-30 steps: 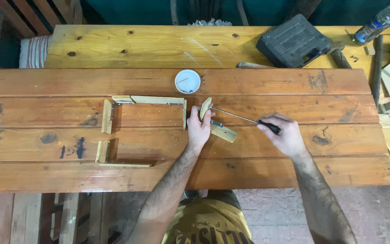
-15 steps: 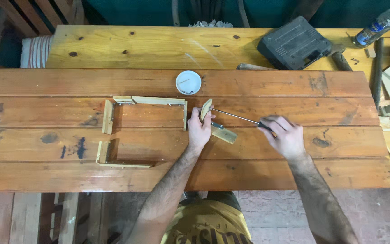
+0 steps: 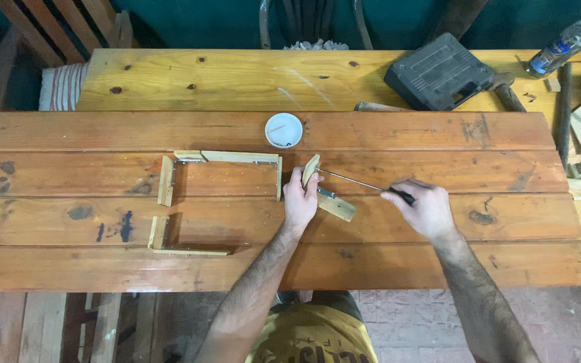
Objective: The person assembles a small wooden frame on a workbench using a screwdriver. They repeatedly insert and tighten screws into pre-drilled holes on small wooden pieces, then place the pieces into a larger rectangular frame. The person continues this process for multiple pieces, occasionally adjusting their position.
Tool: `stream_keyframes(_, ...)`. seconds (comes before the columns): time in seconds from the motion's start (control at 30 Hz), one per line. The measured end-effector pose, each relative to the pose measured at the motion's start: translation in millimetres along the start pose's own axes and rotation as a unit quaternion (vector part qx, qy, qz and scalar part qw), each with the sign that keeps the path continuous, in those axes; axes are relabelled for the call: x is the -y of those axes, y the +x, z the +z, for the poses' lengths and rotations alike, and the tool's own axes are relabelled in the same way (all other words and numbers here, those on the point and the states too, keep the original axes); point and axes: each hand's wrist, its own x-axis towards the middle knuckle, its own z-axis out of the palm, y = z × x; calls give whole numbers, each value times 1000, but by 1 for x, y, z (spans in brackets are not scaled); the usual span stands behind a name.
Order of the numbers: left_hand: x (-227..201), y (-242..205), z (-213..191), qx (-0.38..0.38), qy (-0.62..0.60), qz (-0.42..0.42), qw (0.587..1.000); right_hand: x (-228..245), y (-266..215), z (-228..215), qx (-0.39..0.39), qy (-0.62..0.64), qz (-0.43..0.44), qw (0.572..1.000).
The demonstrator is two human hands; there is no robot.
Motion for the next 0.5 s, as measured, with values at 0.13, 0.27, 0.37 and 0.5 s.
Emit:
stream_keyframes(0.13, 1, 0, 1, -5, 1, -3, 1000, -8, -6, 6, -30, -60, -28, 997)
stream_keyframes(0.27, -14, 1, 0, -13, -3, -4, 1000, -1, -8, 5, -69, -200, -147, 966)
stream_keyframes(0.37, -22, 1, -1, -15, 0, 7, 1000, 7, -9, 6, -85, -258, -154, 950)
stream_keyframes(0.5, -11, 0, 0, -16, -9, 7, 1000, -5, -13, 14, -36, -278, -57, 958)
